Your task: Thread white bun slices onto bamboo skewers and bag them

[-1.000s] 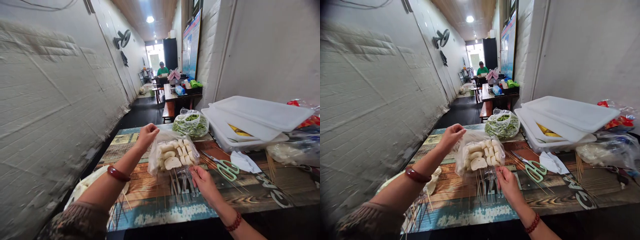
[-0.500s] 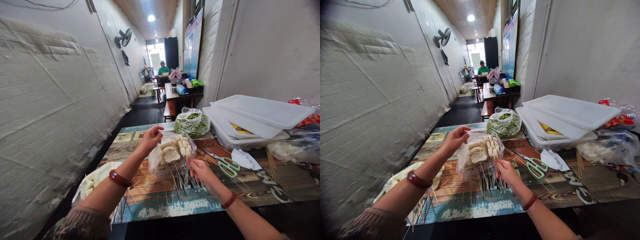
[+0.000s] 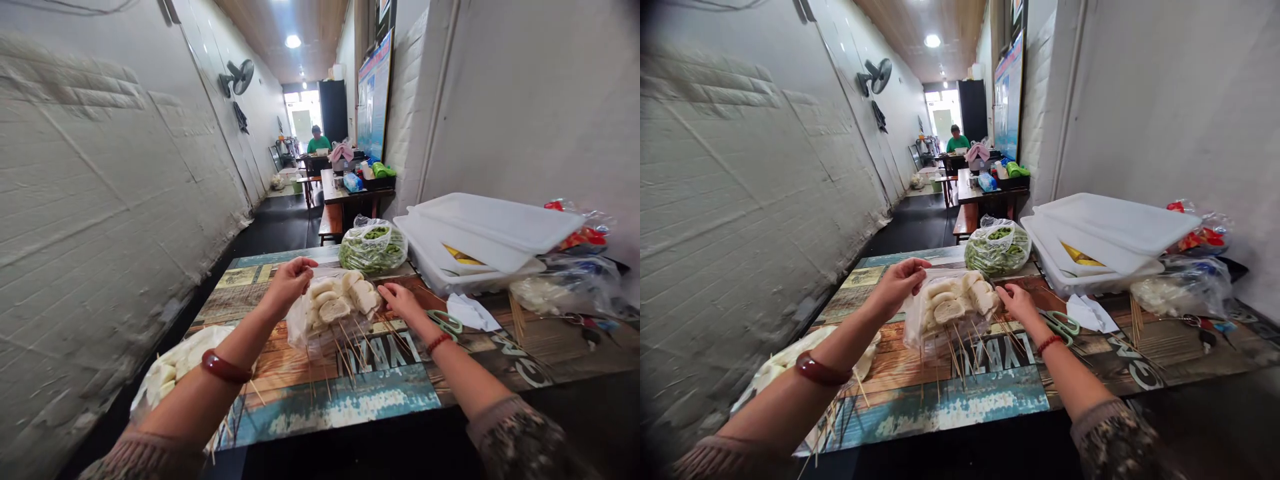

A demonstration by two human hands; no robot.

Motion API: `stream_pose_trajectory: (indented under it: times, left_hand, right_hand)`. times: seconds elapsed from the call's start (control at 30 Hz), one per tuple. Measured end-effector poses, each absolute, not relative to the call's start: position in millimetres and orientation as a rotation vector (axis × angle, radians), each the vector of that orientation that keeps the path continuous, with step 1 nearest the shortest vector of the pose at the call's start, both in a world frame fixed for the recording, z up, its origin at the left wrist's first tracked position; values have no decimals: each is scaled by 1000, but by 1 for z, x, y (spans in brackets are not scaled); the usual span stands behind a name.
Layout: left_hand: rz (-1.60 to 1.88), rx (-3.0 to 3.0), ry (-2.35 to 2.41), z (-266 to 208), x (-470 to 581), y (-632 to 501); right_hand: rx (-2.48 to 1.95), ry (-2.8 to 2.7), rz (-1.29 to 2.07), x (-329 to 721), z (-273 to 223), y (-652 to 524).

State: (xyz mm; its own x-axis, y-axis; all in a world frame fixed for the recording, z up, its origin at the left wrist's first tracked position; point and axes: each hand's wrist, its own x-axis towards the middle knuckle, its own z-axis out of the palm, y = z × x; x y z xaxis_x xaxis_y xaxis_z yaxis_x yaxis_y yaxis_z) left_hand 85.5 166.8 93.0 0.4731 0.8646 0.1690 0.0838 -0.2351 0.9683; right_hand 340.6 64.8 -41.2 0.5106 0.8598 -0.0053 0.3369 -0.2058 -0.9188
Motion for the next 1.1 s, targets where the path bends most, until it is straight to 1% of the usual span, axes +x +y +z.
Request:
stream_pose_trajectory:
  times: [0.17,0.3,0.43,0.57,0.67,0.77,0.83,0.97,1.1]
  left_hand:
    - [870,1699,834,97,75,161]
    - [772,1772,874,91,59,155]
    - [651,1904,951,72,40,149]
    - [565,1877,1000,63,28,139]
    - [747,1771,983,79,33,132]
    - [965,1552,861,107,49,127]
    - [1047,1382,776,123,59,128]
    - [1057,1217,698,141,66,135]
    - [1103,1173,678,149,61,141]
  right_hand:
    - [-1661,-905,948,327,-49,86]
    - [-1547,-804,1011,323,-44,82]
    - [-1397,-742,1014,319,-26,72]
    - [-1266,-769,1069,313,10,61]
    - [-1165,-839,1104,304,51,60]
    - [-1056,-922,1101,292,91,64]
    - [-1020,-978,1119,285,110,67]
    - [-1022,-1070,1162,278,122,71]
    - [-1097,-1122,1108,279,125,78]
